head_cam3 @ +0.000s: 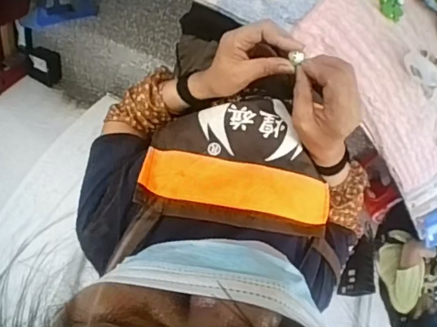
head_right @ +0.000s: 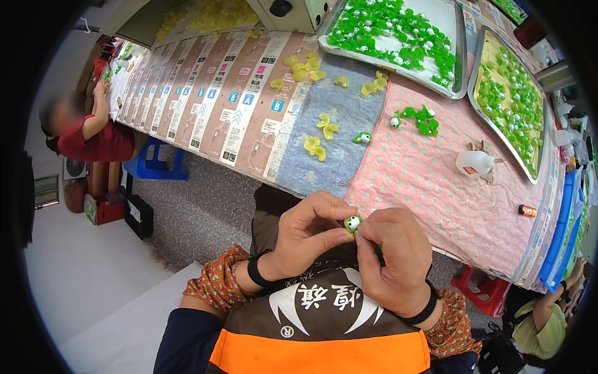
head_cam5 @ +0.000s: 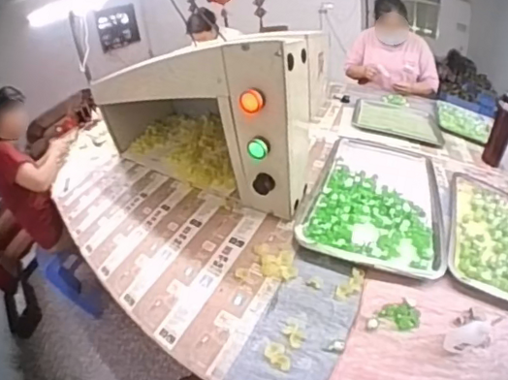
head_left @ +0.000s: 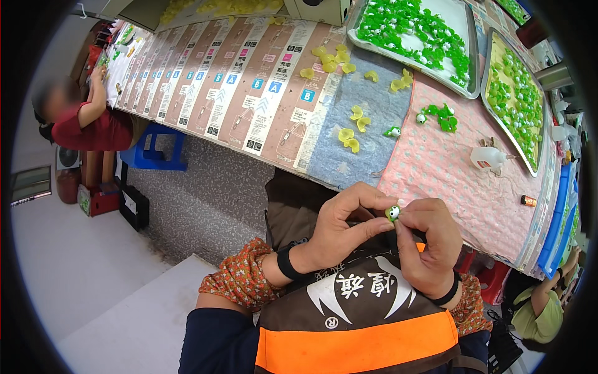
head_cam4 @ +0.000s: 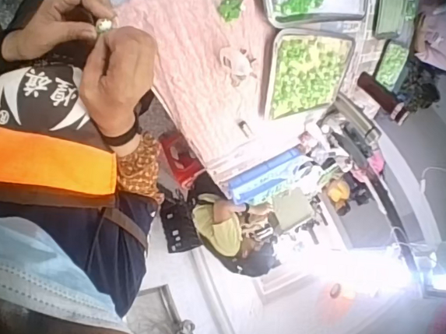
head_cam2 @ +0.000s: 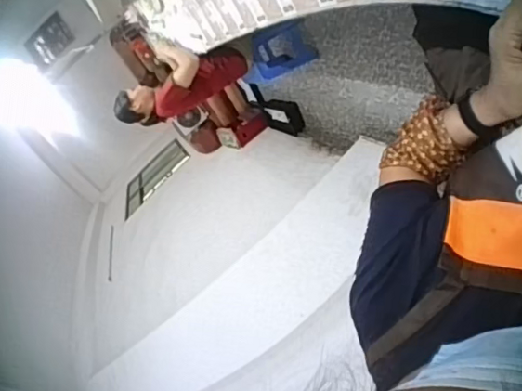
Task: Assembling small green and yellow plastic parts and applying glue to join them.
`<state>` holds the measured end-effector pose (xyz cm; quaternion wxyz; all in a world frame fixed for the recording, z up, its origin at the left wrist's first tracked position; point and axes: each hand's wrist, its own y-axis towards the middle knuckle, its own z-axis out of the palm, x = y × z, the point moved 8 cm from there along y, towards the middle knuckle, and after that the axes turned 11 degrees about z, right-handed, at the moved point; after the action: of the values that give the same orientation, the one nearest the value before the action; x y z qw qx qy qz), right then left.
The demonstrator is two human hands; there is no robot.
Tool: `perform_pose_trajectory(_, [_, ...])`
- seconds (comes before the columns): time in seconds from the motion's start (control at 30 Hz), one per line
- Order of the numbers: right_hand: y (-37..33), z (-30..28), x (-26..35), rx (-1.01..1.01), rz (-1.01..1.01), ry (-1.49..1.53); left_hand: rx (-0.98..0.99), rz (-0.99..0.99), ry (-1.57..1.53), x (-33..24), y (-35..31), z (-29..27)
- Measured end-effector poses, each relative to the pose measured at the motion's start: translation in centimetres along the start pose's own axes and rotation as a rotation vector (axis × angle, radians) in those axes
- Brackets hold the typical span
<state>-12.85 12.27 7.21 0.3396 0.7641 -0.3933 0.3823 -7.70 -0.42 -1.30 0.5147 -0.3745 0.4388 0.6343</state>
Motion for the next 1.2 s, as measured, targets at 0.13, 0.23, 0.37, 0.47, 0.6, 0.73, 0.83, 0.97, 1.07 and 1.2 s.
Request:
perform_pose_trajectory(0.13, [0.1,0.1,-0.1,0.002,-0.002,-0.021,-0.021,-0.038,-0.053,0.4,0.0,-0.1])
perform_pose_trajectory(0.23, [0.2,0.2,-0.3,0.004,-0.004,-0.012,-0.013,-0.064,-0.047,0.5,0.1,-0.4])
perform_pose_trajectory(0.37, [0.3,-0.1,-0.6,-0.005,0.052,0.04,-0.015,-0.162,-0.111,0.8,0.3,-0.4])
perform_pose_trajectory(0.47, [0.4,-0.1,-0.5,0.006,0.067,0.052,-0.06,-0.21,-0.216,1.1,0.1,0.0])
perform_pose_trajectory(0.6, [0.5,-0.2,-0.5,0.011,0.086,0.076,-0.079,-0.23,-0.251,1.5,-0.1,0.1])
perform_pose_trajectory(0.73, [0.4,-0.3,-0.6,0.017,0.081,0.077,-0.129,-0.245,-0.324,1.6,-0.2,0.1])
perform_pose_trajectory(0.83, [0.4,-0.3,-0.5,0.015,0.039,0.063,-0.14,-0.226,-0.345,1.8,-0.2,0.2])
perform_pose_trajectory(0.97, [0.4,-0.4,-0.3,0.003,0.022,0.071,-0.089,-0.177,-0.295,1.3,0.2,0.5])
perform_pose_trajectory(1.07, [0.4,-0.5,-0.4,-0.004,0.012,0.073,-0.093,-0.198,-0.249,1.5,0.0,0.1])
perform_pose_trajectory(1.2, [0.2,-0.4,-0.3,-0.002,-0.014,0.043,-0.086,-0.166,-0.176,1.1,0.3,-0.1])
